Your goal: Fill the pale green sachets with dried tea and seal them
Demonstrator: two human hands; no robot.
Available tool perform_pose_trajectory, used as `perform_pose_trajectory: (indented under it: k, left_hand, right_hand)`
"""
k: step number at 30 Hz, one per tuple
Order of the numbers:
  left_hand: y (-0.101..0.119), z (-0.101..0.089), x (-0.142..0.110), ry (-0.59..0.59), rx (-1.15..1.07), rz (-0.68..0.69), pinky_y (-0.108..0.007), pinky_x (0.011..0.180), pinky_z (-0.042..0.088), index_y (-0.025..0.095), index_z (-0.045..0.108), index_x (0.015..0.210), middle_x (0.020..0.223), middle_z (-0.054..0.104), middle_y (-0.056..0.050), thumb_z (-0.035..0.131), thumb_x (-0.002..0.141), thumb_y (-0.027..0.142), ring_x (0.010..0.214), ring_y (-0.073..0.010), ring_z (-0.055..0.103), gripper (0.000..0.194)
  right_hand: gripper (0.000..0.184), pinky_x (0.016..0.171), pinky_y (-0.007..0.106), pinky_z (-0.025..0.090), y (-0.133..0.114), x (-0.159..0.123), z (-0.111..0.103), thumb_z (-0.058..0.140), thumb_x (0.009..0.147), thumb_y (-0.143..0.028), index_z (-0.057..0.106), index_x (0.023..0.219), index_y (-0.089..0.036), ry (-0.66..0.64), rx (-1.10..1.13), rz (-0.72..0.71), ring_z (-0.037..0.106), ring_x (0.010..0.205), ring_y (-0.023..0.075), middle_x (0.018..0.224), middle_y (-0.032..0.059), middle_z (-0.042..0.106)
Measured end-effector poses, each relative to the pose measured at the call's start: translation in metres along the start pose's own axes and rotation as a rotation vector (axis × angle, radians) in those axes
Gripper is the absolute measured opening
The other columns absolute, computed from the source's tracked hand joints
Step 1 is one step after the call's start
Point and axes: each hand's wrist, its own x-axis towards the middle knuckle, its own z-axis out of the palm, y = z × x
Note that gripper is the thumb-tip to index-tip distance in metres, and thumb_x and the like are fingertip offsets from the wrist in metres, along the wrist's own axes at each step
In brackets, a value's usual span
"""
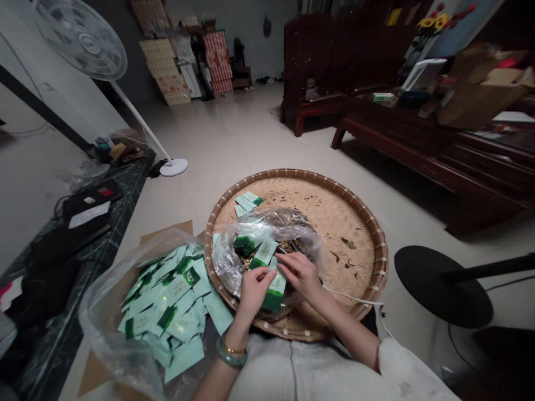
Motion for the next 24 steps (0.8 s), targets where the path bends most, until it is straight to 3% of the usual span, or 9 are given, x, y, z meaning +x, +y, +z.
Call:
perform_pose_trajectory:
  k: [8, 14, 24]
  left_hand:
    - [-0.0002, 0.0076, -0.0046, 0.008, -0.193, -0.119, -0.021, 0.051, 0.04, 0.013, 0.069, 0.067, 0.054, 0.061, 0.002, 0.074, 0.061, 0.038, 0.052, -0.0113, 0.053, 0.026]
    - [0.0017, 0.0083, -0.0087, 0.003, -0.214, -0.138, -0.02, 0.049, 0.038, 0.012, 0.068, 0.067, 0.054, 0.061, 0.002, 0.075, 0.061, 0.039, 0.05, -0.0102, 0.052, 0.028]
    - [0.0061, 0.0107, -0.0105, 0.0, -0.255, -0.149, -0.021, 0.051, 0.041, 0.012, 0.068, 0.067, 0.055, 0.063, 0.001, 0.076, 0.059, 0.042, 0.052, -0.0116, 0.054, 0.032]
  right_hand:
    - [0.031, 0.074, 0.035, 0.052, -0.0057, -0.0035, -0.0039, 0.056, 0.086, -0.014, 0.063, 0.115, -0.024, 0.099, -0.118, -0.222, 0.06, 0.086, 0.0196, 0.098, 0.009, 0.067]
    - [0.021, 0.076, 0.037, 0.052, -0.0031, -0.0038, -0.0033, 0.06, 0.083, -0.016, 0.067, 0.102, -0.024, 0.12, -0.13, -0.221, 0.059, 0.089, 0.0207, 0.099, 0.0088, 0.066]
    - [0.035, 0.076, 0.036, 0.053, 0.0005, -0.0051, -0.0026, 0.059, 0.084, -0.013, 0.062, 0.116, -0.025, 0.117, -0.089, -0.255, 0.062, 0.091, 0.0198, 0.1, 0.0083, 0.069]
